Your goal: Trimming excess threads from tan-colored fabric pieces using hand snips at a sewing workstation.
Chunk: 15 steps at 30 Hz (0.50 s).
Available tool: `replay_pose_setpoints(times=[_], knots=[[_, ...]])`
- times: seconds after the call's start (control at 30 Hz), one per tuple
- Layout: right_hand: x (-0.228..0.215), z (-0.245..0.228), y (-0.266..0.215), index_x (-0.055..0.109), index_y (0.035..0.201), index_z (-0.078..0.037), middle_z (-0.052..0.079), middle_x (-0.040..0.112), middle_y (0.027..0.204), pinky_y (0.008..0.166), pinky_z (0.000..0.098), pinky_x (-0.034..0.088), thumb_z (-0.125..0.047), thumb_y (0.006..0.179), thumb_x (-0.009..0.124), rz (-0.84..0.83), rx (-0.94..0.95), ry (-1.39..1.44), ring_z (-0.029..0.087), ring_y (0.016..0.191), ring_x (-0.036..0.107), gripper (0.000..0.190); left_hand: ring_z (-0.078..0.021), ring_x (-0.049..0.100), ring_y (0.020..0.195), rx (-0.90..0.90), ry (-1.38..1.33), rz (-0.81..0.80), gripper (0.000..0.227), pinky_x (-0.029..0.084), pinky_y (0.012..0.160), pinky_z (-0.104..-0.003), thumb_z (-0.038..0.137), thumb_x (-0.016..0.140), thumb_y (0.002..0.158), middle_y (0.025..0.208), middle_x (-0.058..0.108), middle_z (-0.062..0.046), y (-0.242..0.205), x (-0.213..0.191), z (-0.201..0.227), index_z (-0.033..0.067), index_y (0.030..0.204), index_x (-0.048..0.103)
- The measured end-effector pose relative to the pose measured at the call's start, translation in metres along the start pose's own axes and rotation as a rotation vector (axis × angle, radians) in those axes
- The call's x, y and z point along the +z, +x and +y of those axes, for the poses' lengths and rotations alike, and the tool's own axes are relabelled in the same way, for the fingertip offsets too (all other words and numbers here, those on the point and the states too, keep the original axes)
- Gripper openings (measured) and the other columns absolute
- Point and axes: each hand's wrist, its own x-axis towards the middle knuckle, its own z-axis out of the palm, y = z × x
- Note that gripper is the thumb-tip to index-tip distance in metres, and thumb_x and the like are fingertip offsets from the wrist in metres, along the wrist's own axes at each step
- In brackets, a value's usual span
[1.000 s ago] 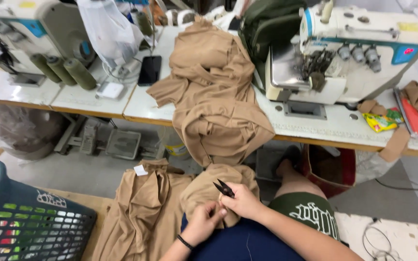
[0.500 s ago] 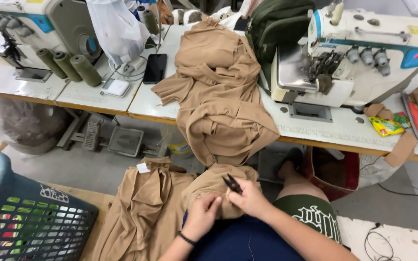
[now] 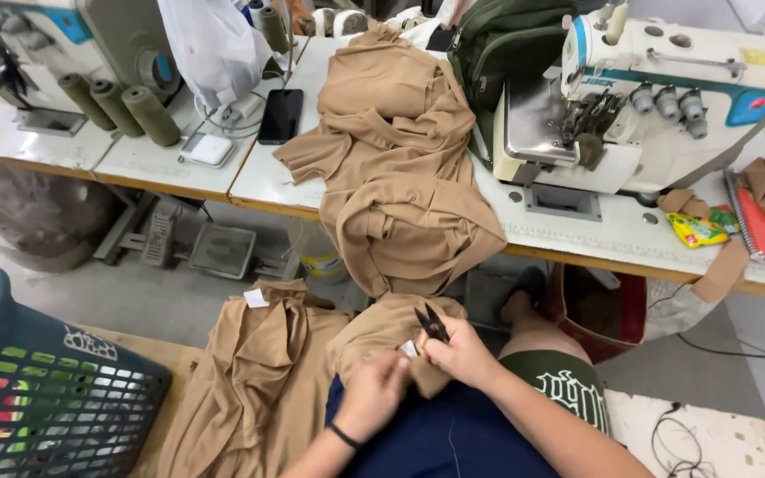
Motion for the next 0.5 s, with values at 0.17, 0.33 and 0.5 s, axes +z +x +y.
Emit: replay_pose_setpoints(times=[0.17, 0.33, 0.5], knots=[[0.0, 0.015, -0.002, 0.062, 0.067, -0.01, 0.002, 0.062, 0.06, 0.053, 0.0258, 0.044, -0.001, 0.078, 0.057, -0.05, -0.071, 0.018, 0.011, 0.052, 0.054, 0.015, -0.0232, 0.063, 0.075, -0.023, -0.017, -0.078, 0.024, 0.045, 0.077, -0.039, 0.028, 0.054, 0.101, 0.076, 0.069, -0.003, -0.003, -0.004, 0.005, 0.0162, 0.085, 0.068], [-0.003, -0.031, -0.015, 0.065, 0.076, -0.004, 0.006, 0.052, 0.052, 0.047, 0.0274, 0.045, 0.001, 0.088, 0.052, -0.298, -0.15, 0.129, 0.013, 0.044, 0.048, 0.018, -0.0141, 0.061, 0.075, -0.079, -0.221, -0.136, 0.023, 0.048, 0.076, -0.031, 0.026, 0.054, 0.102, 0.076, 0.067, 0.003, 0.009, -0.014, 0.009, 0.0168, 0.087, 0.069], [-0.004, -0.041, -0.029, 0.051, 0.073, -0.013, -0.004, 0.056, 0.063, 0.056, 0.0306, 0.04, -0.019, 0.091, 0.068, -0.052, -0.331, -0.355, 0.01, 0.058, 0.048, 0.025, -0.0179, 0.06, 0.073, 0.02, -0.19, -0.203, 0.023, 0.046, 0.073, -0.033, 0.022, 0.059, 0.101, 0.075, 0.063, 0.0, 0.009, -0.036, 0.028, 0.014, 0.08, 0.062]])
